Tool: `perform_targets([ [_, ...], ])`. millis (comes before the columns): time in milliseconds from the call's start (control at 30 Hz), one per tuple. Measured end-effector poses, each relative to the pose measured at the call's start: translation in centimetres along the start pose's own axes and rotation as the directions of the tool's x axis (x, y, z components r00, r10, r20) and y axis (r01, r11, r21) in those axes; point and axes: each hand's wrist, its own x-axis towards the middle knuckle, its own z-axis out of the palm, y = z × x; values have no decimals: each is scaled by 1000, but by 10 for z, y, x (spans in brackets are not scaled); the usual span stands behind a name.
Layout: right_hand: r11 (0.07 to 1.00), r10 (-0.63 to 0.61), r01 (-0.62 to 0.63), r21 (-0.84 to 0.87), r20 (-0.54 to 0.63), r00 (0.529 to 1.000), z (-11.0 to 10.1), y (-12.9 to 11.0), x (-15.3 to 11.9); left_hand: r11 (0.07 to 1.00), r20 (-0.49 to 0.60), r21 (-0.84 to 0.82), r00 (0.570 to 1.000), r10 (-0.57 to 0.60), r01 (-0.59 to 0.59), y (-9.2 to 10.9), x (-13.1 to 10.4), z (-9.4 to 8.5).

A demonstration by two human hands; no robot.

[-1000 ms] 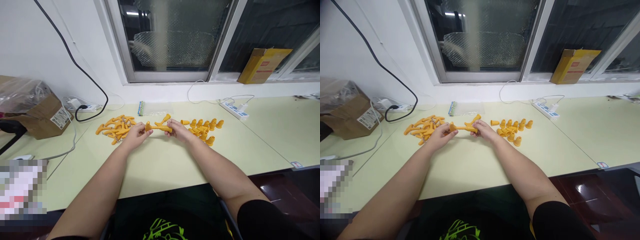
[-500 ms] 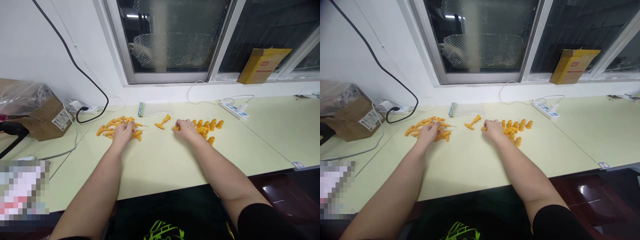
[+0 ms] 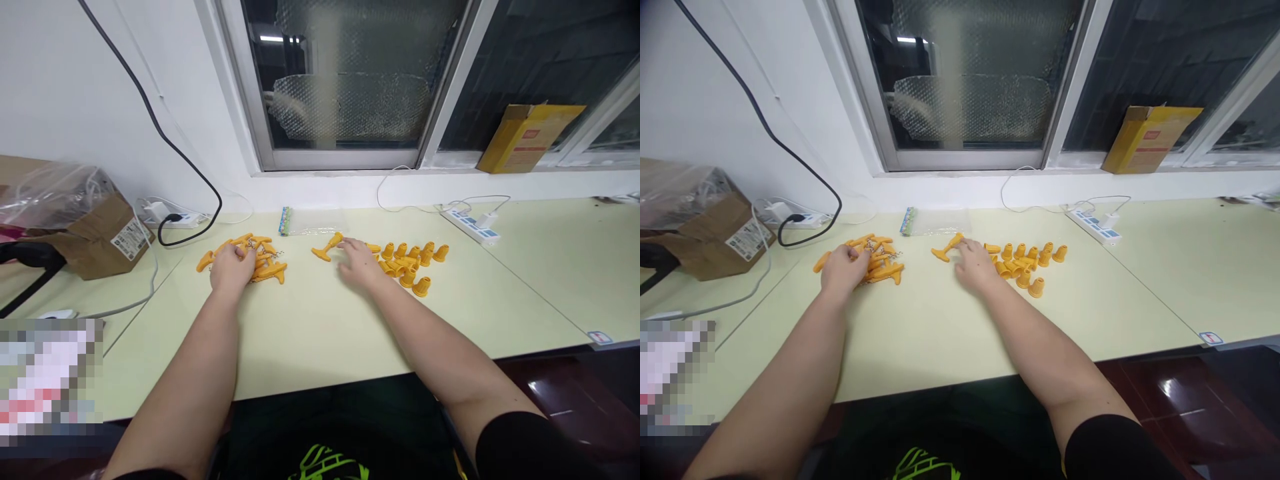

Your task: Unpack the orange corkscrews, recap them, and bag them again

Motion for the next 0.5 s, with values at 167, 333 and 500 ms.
perform_targets([
  [167,988,-138,123,91,175,975,25,-22,5,878,-33,-98,883,468,-469,15,-18,13],
  [333,958,-261,229,175,188,947,13,-32,1,676,151,-197,659,737,-711,39,-50,23],
  [500,862,-400,362,355,39,916,-3,-33,-7,635,438,-358,478,761,-684,47,-73,33],
])
